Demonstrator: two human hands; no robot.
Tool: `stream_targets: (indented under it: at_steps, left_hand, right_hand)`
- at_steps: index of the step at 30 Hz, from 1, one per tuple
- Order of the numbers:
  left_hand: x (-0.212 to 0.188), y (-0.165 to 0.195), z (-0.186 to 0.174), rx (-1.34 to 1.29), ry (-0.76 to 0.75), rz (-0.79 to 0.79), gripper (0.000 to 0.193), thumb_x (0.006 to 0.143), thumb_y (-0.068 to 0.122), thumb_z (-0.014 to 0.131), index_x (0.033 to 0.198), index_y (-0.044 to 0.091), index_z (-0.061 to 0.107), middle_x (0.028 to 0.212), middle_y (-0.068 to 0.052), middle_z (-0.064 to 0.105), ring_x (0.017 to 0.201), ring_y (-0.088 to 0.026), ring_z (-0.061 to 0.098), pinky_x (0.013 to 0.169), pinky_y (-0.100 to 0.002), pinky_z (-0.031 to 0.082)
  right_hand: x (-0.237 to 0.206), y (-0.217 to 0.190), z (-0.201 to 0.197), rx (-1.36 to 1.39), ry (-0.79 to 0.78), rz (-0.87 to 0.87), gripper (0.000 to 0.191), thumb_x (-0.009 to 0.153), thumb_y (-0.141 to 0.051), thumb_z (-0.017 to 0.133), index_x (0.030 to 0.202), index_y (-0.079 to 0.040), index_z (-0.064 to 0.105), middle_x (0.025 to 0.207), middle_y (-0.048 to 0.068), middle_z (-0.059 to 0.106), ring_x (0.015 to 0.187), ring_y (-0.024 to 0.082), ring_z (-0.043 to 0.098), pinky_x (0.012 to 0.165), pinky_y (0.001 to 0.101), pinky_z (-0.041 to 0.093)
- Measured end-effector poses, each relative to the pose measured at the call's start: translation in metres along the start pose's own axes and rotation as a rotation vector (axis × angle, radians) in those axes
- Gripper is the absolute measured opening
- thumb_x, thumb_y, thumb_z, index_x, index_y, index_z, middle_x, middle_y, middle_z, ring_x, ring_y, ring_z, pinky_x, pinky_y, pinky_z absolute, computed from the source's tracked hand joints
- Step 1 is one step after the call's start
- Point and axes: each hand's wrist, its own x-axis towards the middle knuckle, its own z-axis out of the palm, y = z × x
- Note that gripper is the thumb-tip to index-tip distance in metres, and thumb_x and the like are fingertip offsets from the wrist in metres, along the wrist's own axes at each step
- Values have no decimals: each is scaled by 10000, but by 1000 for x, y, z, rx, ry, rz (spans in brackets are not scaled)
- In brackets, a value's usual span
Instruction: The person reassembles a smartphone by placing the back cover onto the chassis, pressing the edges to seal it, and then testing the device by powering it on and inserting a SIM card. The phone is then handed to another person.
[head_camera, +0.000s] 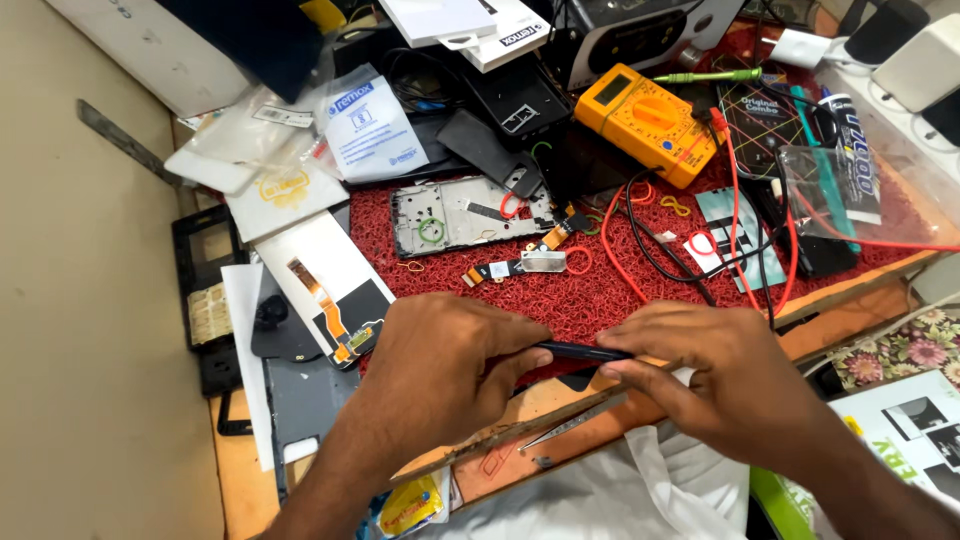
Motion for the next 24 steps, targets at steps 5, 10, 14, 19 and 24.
stream_targets:
  at_steps: [5,10,14,19,24]
  left_hand:
    - [-3,-3,5,5,64,105,89,824,163,760,890,108,784,732,-51,738,669,-248,711,598,-403,518]
    - [-10,-2,5,19,126,208,126,841,179,759,928,88,764,867,-53,766,790,-231,736,696,-383,533]
    - [-11,-2,4,61,107,187,133,855,183,756,946,88,776,833,-58,767,758,-249,729,667,-395,532]
    - [-8,-9,8,76,145,250,143,866,189,751,963,85,770,867,-68,773,774,-257,734,696,-393,552]
    - [-8,-17,12,69,166,311,155,852,148,753,981,62,759,904,-89,774,816,-243,751,738,-382,566]
  right_hand:
    - [-9,-5,15,-153,138,-53,224,800,-161,807,976,-28,766,946,100,786,906,270,762,816,367,598]
    - [-14,-13,26,-226,256,-116,265,784,-127,807,1024,-29,751,1002,106,774,991,280,740,902,406,572]
    - [-10,-13,28,-25,284,-97,275,772,-91,814,1032,-16,764,1046,95,788,1022,249,756,929,381,584]
    - [-2,-16,33,137,292,-60,258,766,-46,822,1013,0,766,1019,95,795,1000,243,771,895,356,605]
    - [5,-16,36,151,296,-41,243,738,-9,832,965,5,747,933,98,751,917,235,749,790,337,603]
